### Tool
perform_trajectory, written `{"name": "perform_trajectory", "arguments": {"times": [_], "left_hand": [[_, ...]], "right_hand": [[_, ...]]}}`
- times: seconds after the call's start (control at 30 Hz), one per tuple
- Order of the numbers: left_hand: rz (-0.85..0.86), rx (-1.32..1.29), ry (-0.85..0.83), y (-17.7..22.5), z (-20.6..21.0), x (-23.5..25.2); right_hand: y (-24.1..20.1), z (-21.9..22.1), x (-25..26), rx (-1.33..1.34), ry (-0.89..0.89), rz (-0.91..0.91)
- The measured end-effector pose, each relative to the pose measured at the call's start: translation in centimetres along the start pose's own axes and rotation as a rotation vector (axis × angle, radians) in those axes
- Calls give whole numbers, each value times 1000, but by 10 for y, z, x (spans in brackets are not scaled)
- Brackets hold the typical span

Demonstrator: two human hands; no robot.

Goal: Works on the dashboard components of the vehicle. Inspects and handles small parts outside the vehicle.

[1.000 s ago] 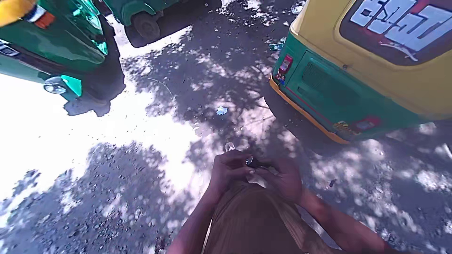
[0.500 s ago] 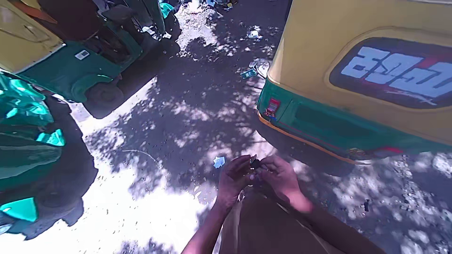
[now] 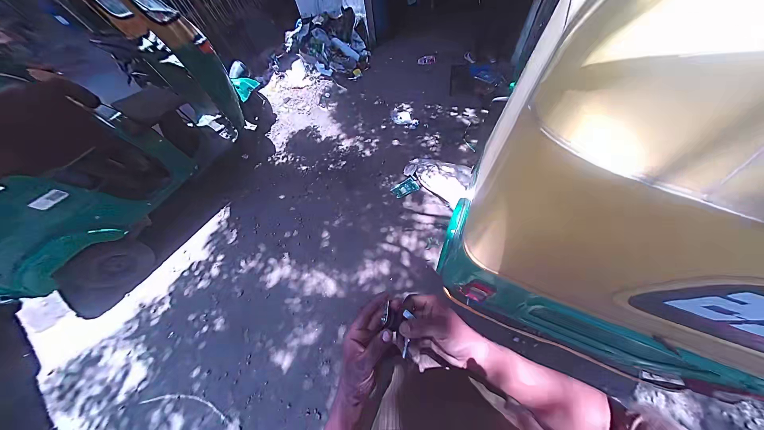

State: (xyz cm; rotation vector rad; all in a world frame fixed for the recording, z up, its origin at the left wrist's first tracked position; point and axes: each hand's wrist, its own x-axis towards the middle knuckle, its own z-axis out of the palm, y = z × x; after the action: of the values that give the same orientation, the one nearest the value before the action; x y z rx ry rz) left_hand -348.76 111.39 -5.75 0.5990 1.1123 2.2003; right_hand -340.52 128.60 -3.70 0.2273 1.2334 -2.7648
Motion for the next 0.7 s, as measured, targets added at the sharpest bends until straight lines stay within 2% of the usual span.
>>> {"name": "perform_trajectory", "arguments": {"times": [0.07,0.17,0.23,0.33,0.4,0.47,0.6,0.7], "left_hand": [[31,-20,-4,6,-24,53],[82,51,57,-7,-61,140],[107,90,46,-24,-95,206],[141,89,-113,-38,-153,327],[83,163,-115,-38,-177,405],[9,210,-194,-27,-187,477],[-146,128,-422,-19,-164,610],[-249,72,-471,-51,-156,698]], "right_hand": [[-21,-9,56,-112,2,-62],[-42,-38,144,-212,-12,-167],[-56,-62,201,-167,14,-161],[-93,-97,286,-58,96,-180],[-128,-117,334,14,191,-249],[-163,-134,376,57,275,-336],[-226,-170,445,36,410,-452],[-265,-203,487,71,500,-523]]}}
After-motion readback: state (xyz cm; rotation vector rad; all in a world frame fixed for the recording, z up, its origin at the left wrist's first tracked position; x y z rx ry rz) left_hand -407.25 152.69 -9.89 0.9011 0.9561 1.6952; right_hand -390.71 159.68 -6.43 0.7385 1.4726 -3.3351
